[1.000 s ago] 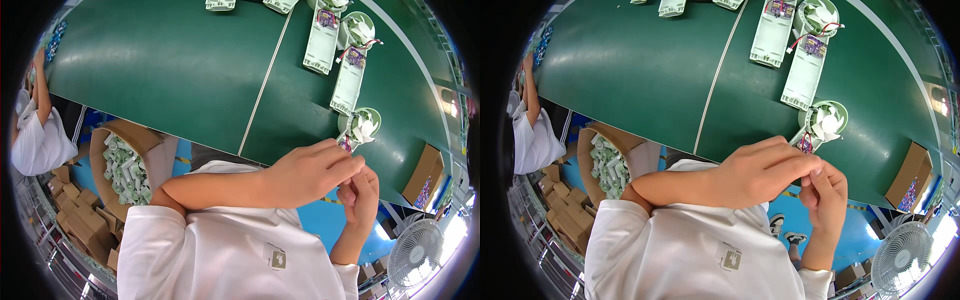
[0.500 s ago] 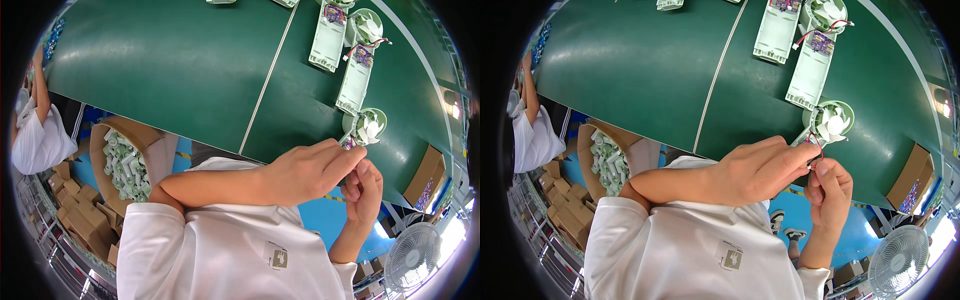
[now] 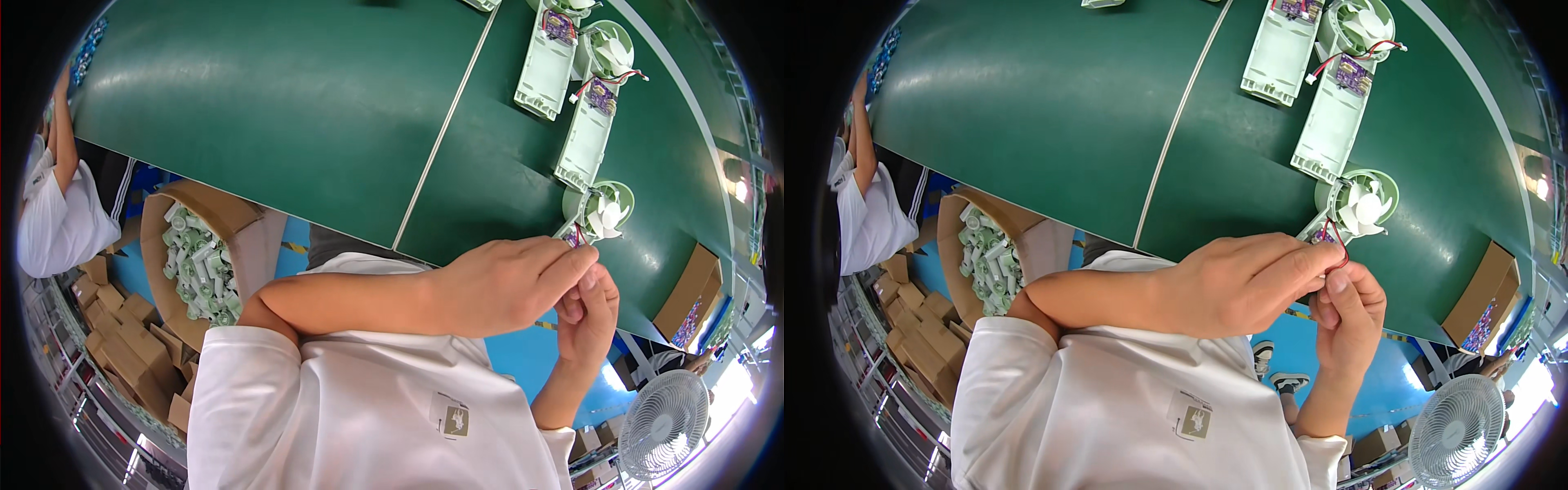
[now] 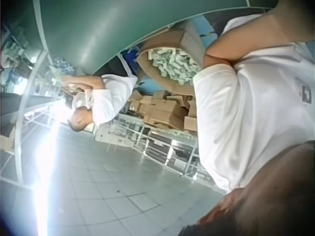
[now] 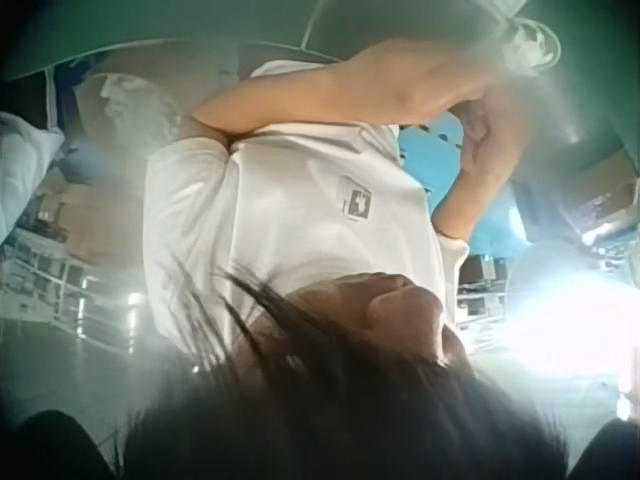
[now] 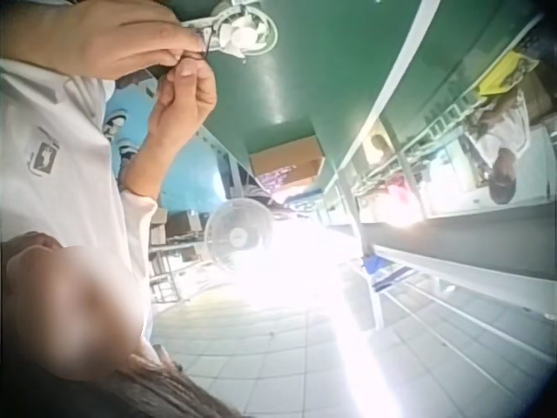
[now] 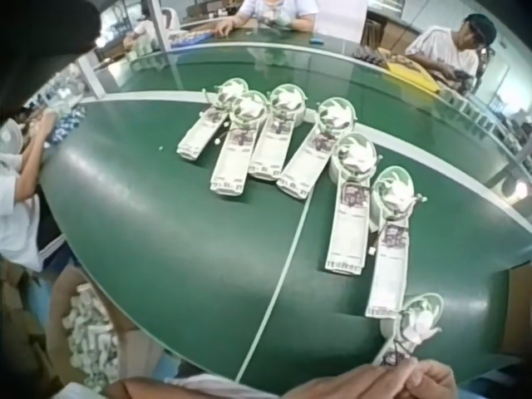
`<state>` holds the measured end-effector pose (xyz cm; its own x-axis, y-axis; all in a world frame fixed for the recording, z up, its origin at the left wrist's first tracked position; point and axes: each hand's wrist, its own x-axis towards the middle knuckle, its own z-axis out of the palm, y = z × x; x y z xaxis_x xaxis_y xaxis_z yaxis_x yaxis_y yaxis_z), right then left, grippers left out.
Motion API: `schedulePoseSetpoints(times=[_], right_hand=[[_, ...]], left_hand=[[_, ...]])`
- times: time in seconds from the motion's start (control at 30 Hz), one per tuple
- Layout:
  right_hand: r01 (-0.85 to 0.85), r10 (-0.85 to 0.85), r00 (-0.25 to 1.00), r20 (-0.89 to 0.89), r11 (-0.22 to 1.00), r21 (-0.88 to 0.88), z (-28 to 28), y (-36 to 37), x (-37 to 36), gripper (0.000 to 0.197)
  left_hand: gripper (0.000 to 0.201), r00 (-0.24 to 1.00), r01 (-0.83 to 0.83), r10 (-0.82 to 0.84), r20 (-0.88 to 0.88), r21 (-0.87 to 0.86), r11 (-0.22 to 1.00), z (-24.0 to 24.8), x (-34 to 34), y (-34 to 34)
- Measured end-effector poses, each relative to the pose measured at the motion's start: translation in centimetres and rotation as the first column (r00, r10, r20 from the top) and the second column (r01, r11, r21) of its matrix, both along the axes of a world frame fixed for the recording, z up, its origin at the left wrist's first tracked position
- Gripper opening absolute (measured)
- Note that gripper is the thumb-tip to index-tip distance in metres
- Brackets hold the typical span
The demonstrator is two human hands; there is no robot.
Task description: Assembling plastic hand fans by snapping components together and applying labels on a factory assembly line.
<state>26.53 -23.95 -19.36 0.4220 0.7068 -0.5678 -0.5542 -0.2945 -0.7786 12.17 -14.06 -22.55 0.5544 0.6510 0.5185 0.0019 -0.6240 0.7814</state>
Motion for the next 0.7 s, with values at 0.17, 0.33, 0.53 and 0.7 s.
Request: schedulePoseSetpoints(times=[0.17, 0.33, 0.53, 0.7], right_hand=[[0.001, -0.011, 0.961, 0.275, 0.999, 0.035, -0.9, 0.0, 0.2, 0.010], [-0.035, 0.020, 0.814, 0.581, 0.999, 0.015, -2.0, 0.1, 0.2, 0.008], [-0.073, 0.064, 0.711, 0.700, 0.997, -0.016, -2.0, 0.3, -0.2, 0.011], [-0.123, 0.095, 0.623, 0.776, 0.992, -0.022, -1.7, 0.7, 0.1, 0.009]], left_hand=[[0.040, 0.997, -0.011, 0.004, -0.075, -0.095, 0.995, 1.2, -0.9, 1.0], [0.033, 0.924, 0.079, -0.208, -0.320, -0.373, 0.924, 0.6, -1.6, 1.3], [0.029, 0.938, 0.091, -0.188, -0.290, -0.318, 0.944, 0.0, -1.1, 1.1], [0.029, 0.932, 0.093, -0.188, -0.309, -0.297, 0.950, 0.0, -1.1, 1.0]])
